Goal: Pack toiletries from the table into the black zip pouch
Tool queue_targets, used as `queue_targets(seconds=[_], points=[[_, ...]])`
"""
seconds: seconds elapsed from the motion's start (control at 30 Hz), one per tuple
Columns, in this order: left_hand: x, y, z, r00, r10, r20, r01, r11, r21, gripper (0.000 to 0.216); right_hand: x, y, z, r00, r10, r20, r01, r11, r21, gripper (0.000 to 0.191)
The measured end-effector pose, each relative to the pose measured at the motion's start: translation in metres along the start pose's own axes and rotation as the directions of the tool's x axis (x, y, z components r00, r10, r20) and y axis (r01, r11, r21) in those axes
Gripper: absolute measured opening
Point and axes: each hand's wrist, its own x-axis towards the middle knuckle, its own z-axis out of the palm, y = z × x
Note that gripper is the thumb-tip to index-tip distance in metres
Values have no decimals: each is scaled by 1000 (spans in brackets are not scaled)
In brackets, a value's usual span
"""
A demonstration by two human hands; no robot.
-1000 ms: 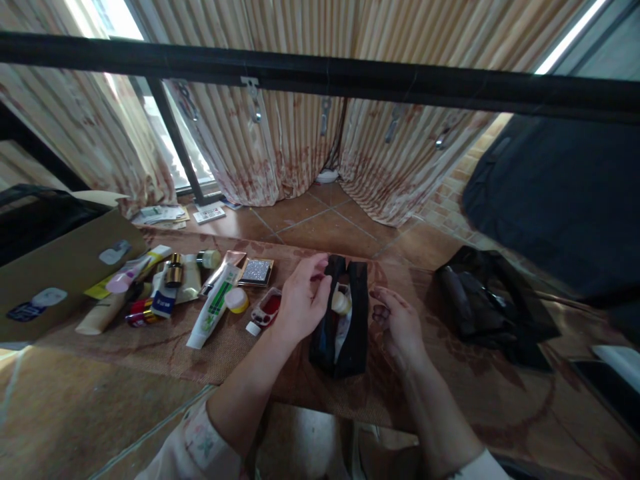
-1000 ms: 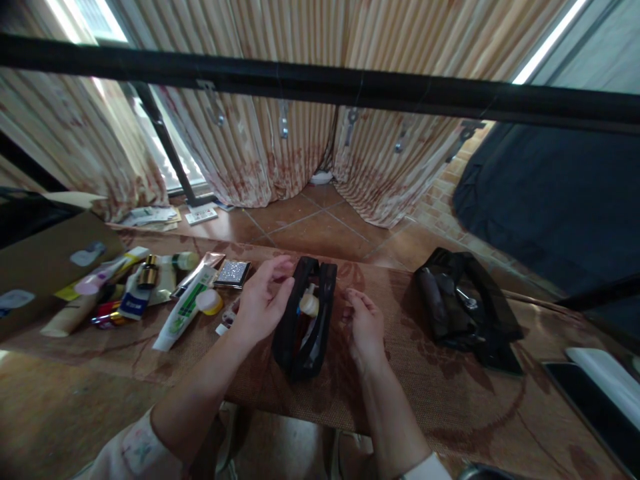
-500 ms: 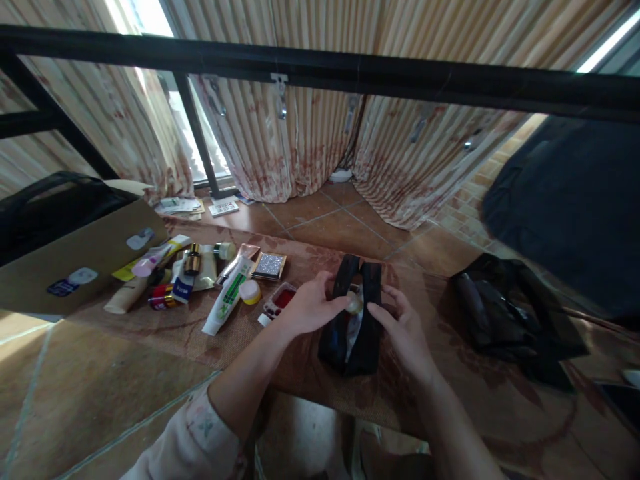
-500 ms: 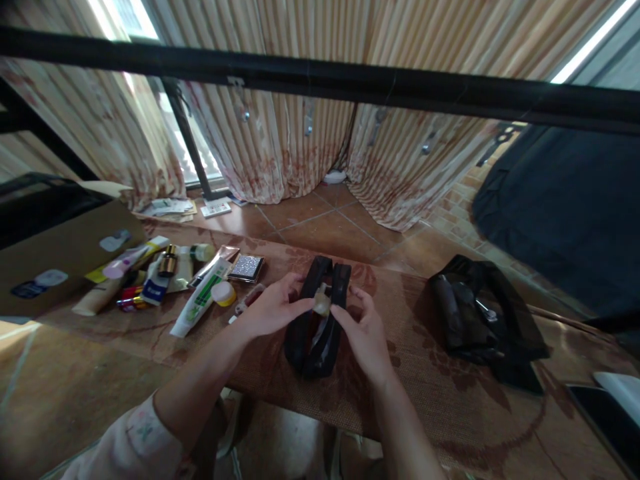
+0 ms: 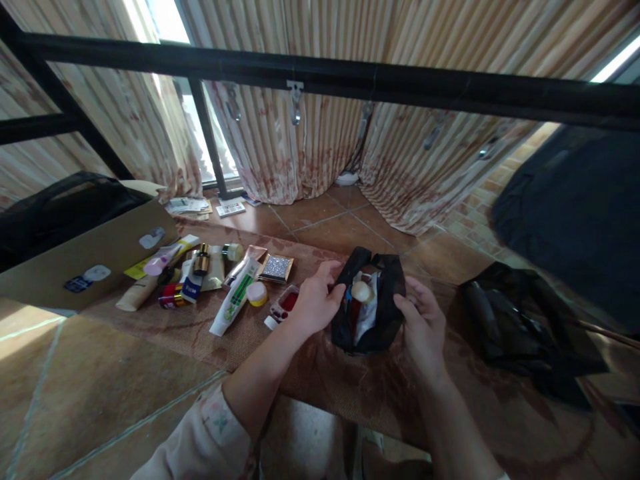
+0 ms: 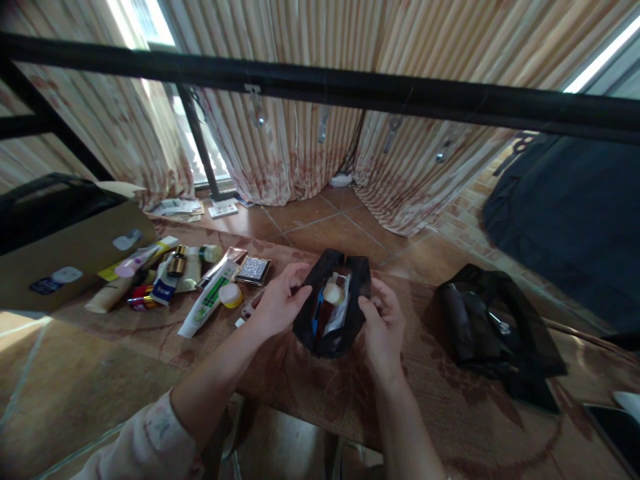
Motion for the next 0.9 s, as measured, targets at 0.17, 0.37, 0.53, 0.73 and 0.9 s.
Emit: queue_targets(seconds=[0.17,0.37,0.53,0.73,0.9], points=[[4,-5,5,1000,-8,4,8,1000,-5,36,14,14,4,997,73,-36,-76,994,-81,46],[0,-4,3,999,23,24,-22,1000,-10,36,9,8,0,994,34,-106,-46,992,-119,47],[0,-3,-1,1000,8,9,-9,1000,18,33,4,0,2,992,-7,-124,-9,992,-125,43],[2,-8,-16,994,-99,49,84,966,246,33,3,0,2,982,-77,-174,61,993,-97,35],[0,-19,-32,967,-224,121,123,827,548,28,4,3,-1,978,-96,-184,82,993,-86,30]])
